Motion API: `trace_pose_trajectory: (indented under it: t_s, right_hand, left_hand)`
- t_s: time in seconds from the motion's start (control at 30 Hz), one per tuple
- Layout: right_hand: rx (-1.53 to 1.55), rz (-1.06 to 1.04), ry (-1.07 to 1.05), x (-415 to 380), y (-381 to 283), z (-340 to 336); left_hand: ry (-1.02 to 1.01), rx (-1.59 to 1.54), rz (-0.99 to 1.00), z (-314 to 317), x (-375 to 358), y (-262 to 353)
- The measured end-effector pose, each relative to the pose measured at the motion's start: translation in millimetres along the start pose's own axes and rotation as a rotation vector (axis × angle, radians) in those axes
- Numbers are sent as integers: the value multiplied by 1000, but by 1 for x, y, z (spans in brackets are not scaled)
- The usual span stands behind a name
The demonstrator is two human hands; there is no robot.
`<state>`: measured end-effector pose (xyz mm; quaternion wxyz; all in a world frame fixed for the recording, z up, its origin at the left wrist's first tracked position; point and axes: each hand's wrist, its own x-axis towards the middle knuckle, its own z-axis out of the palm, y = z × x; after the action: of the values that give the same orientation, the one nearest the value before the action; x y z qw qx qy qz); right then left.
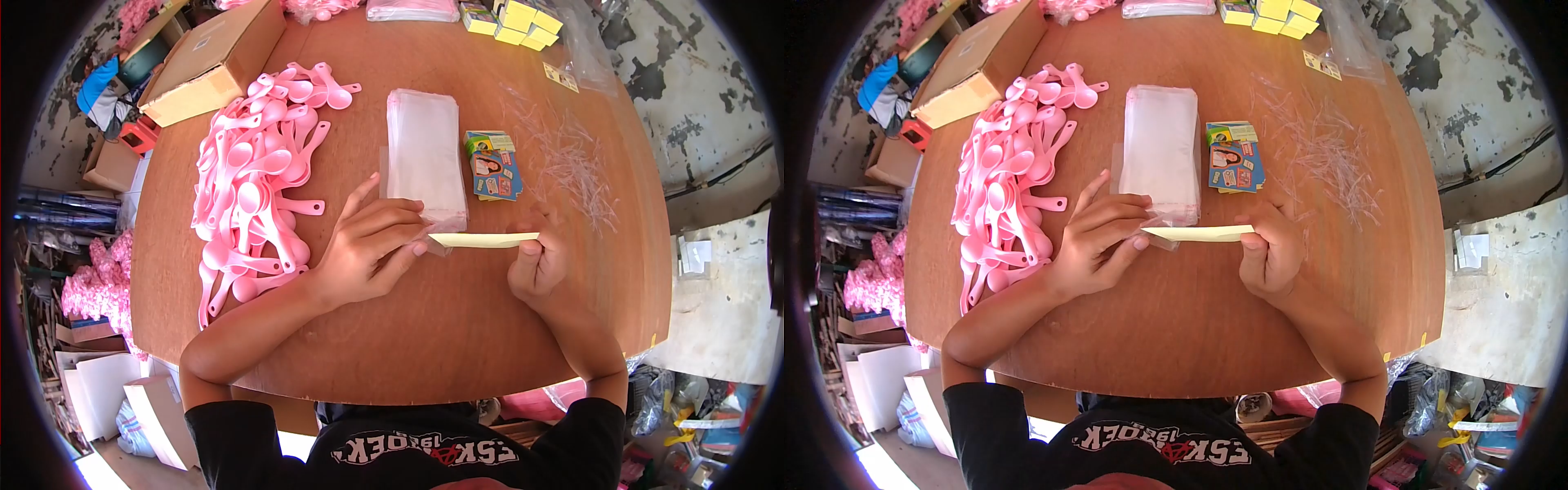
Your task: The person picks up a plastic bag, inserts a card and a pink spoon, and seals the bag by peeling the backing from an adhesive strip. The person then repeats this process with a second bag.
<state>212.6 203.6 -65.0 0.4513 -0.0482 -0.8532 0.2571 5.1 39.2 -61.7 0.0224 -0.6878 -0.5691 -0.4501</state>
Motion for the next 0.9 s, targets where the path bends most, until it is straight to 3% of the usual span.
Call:
trace_pose_trajectory:
  t_s: [0.23, 0.37, 0.43, 0.53, 0.73, 0.9]
  right_hand:
    - [59, -159, 48, 3, 7, 4]
    - [71, -147, -12, 3, 6, 3]
    - [200, -134, 121, 2, 3, 10]
    - [240, -111, 133, 2, 1, 10]
    - [267, -71, 76, 3, 0, 7]
    - [270, -26, 15, 4, -1, 3]
  left_hand:
    - [20, -1, -4, 1, 0, 0]
    - [9, 0, 4, 0, 0, 0]
    - [7, 1, 8, 0, 1, 1]
    - [-1, -26, 0, -3, 1, 1]
    - [41, -95, -65, -3, -1, -2]
    - [26, -25, 60, -3, 1, 0]
